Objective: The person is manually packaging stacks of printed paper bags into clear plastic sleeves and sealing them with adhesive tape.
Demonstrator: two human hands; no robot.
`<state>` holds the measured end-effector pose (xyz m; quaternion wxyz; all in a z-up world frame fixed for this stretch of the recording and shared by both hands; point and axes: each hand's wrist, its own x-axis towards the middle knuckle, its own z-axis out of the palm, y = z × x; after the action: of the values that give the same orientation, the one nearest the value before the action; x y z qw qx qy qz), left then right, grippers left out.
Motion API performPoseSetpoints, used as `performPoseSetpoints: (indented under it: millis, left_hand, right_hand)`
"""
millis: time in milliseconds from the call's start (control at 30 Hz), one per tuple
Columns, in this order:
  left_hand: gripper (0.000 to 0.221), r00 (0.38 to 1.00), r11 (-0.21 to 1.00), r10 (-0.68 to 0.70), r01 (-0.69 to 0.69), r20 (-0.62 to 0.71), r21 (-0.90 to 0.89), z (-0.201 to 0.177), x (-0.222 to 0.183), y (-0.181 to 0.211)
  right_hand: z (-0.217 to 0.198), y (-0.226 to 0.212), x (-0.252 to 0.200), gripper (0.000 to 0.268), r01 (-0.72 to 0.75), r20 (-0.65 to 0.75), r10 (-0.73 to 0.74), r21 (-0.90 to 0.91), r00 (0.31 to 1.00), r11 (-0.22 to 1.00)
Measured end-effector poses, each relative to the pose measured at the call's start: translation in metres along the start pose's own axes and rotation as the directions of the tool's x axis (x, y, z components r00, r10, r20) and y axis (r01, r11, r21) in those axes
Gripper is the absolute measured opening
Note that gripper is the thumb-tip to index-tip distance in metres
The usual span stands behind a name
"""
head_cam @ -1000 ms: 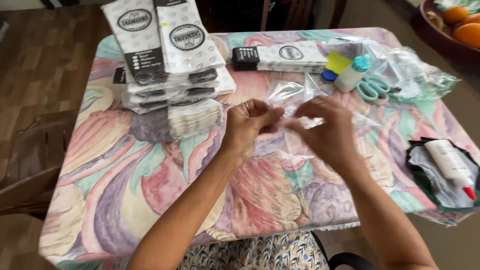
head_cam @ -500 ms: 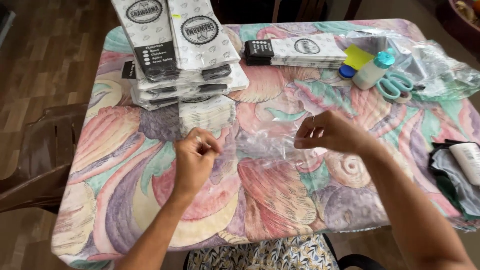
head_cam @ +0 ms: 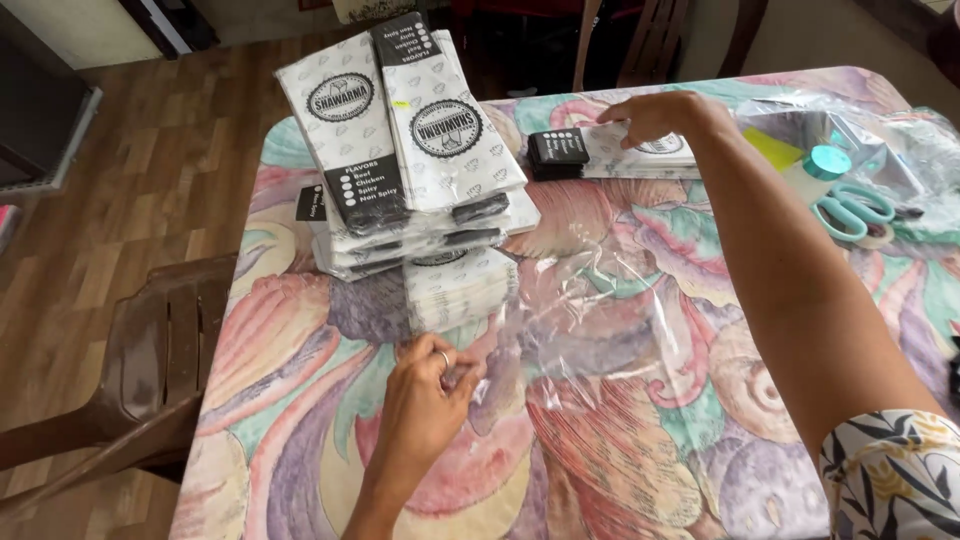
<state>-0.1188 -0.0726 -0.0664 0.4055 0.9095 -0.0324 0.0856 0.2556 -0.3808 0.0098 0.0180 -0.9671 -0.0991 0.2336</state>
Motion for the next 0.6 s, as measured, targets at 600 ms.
performPoseSetpoints:
  millis: [600]
  left_hand:
    - [0.035,0.996,0.979,-0.089,0.091,-0.021,0.180,0.001,-0.005,0.001]
  right_hand:
    - [-0.009,0.008,0.033,0.075,0.013,0.089,-0.005,-0.094,0.996,0.995]
